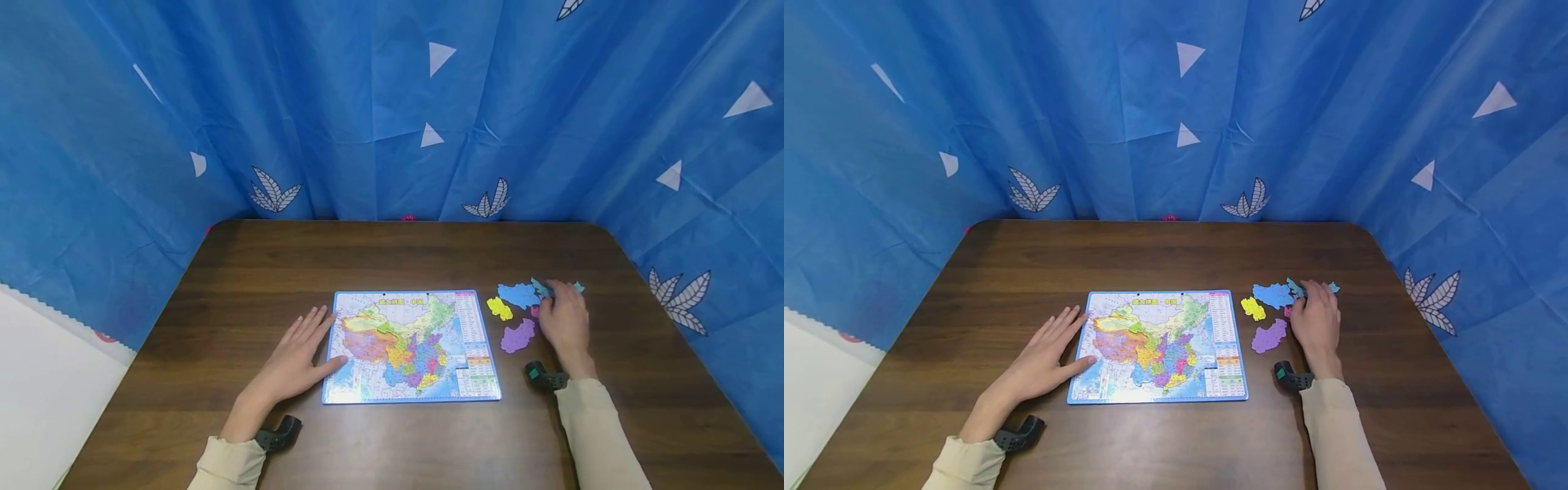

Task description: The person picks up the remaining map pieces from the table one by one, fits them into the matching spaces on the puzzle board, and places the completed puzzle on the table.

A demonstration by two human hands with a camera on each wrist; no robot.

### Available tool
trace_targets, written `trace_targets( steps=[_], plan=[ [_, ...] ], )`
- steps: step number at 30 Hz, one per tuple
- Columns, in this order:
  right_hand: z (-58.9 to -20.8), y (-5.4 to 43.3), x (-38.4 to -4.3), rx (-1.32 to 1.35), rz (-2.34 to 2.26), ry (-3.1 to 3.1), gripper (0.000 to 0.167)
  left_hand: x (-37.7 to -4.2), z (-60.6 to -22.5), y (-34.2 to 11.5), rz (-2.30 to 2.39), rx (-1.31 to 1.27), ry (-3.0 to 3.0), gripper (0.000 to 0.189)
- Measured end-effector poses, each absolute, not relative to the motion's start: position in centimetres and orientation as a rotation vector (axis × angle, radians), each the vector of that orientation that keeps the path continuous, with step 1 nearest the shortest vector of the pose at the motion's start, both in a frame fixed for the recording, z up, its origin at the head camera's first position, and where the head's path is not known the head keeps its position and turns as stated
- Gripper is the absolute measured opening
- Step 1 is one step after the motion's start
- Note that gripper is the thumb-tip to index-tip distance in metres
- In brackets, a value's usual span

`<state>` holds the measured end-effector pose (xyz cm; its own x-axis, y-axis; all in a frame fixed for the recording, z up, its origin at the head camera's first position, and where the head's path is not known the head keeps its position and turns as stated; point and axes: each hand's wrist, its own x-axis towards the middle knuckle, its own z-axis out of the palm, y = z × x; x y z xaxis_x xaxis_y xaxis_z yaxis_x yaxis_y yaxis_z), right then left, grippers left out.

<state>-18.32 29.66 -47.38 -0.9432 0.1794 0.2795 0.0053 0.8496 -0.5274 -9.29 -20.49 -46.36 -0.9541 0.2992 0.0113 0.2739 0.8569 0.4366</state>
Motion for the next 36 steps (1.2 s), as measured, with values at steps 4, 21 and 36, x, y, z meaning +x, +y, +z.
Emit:
trace_targets(
  steps=[4, 21, 36],
  plan=[
    [-46.95, 29.77, -18.34, -0.106, 0.728, -2.754, 0.041, -9.24, -46.37, -20.43, 0.688, 0.461, 2.969, 0.092],
    [-46.86, 29.19, -17.62, -0.13, 0.74, -2.852, 0.053, -9.39, -46.11, -20.52, 0.681, 0.448, 2.959, 0.091],
    [-47.2, 29.15, -17.53, -0.119, 0.753, -2.727, 0.039, -9.35, -46.24, -20.49, 0.682, 0.456, 2.961, 0.091]
  ],
)
